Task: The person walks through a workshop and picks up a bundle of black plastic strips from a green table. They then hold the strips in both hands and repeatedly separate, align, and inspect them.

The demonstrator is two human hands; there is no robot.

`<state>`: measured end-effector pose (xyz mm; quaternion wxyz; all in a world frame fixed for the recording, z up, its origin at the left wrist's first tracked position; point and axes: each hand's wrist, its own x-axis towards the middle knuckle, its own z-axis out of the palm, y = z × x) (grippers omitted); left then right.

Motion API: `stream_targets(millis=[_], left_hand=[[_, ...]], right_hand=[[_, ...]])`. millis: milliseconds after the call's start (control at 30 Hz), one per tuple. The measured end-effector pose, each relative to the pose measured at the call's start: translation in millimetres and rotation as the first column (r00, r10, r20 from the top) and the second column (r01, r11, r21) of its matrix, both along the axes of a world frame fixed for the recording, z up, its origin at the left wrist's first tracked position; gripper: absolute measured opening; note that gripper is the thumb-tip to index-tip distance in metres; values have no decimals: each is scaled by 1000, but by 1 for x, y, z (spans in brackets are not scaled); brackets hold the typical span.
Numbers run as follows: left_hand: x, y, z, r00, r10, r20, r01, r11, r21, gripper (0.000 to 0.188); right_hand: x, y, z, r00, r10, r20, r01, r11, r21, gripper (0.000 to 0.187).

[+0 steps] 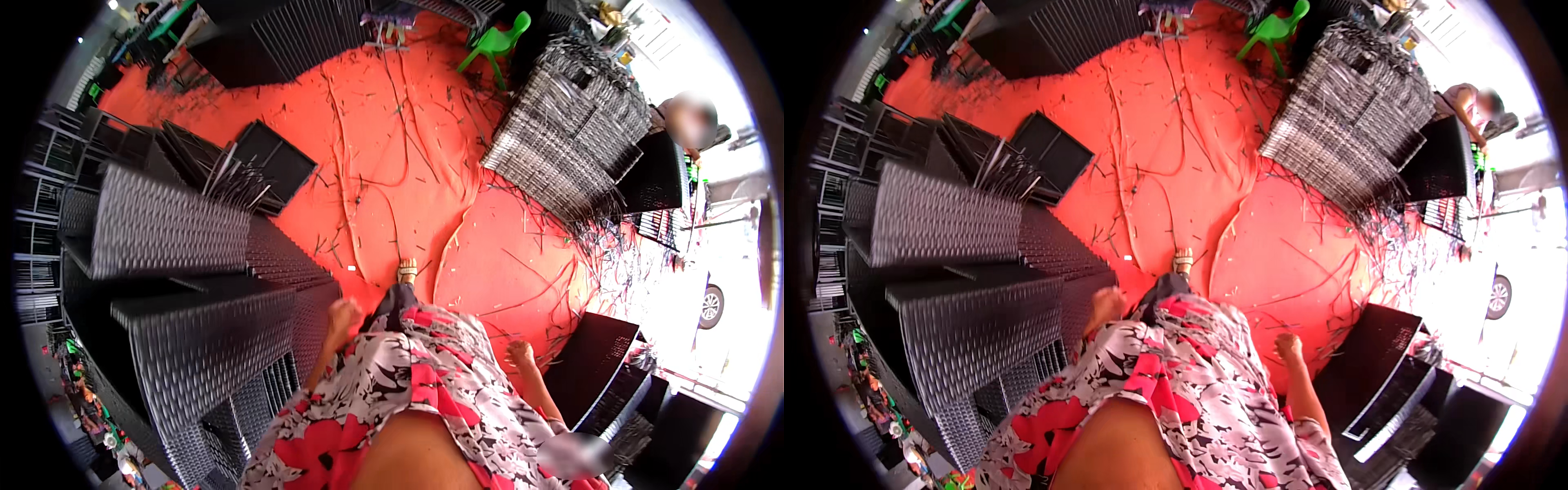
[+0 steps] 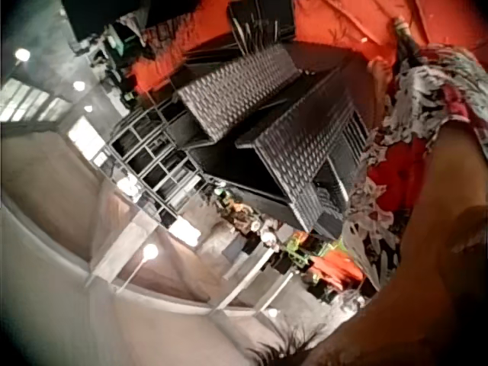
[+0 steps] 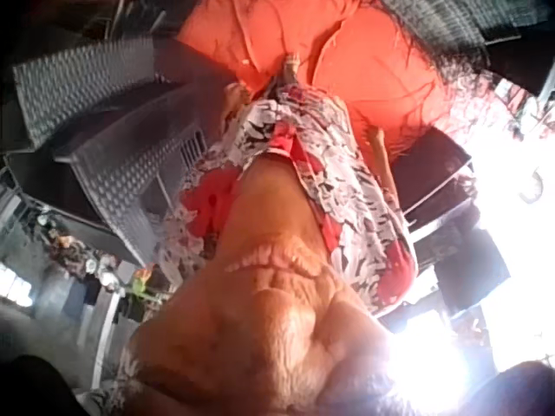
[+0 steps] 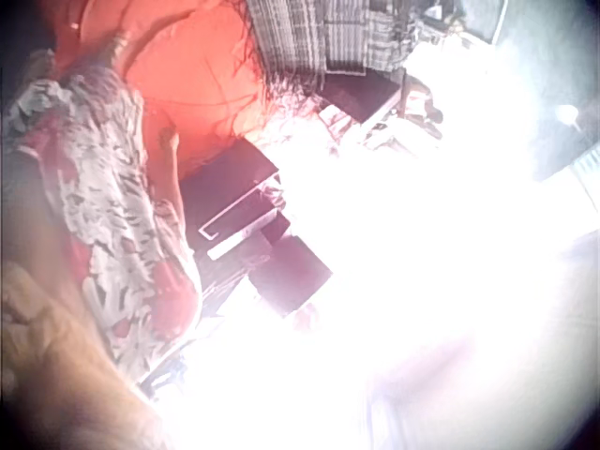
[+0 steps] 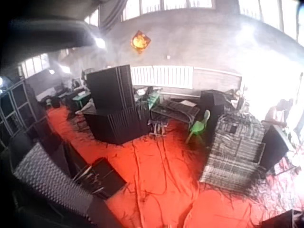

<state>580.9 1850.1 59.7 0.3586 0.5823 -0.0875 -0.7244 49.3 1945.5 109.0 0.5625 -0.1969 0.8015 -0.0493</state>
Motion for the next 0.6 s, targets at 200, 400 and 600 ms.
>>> stream_targets(millis=[200,400,600], left_hand=[[-39,-212,77,975,19,223,-19,1000,-1,22],[-31,-348,62,892,-67,446,31,996,89,24],[-40,-511,82,830,-126,544,63,989,132,24]], right_hand=[[4,-175,36,987,161,15,-157,978,-137,17],[7,-392,-7,976,-144,162,158,985,-73,15],[-19,-661,-84,979,194,68,-138,864,-484,22]])
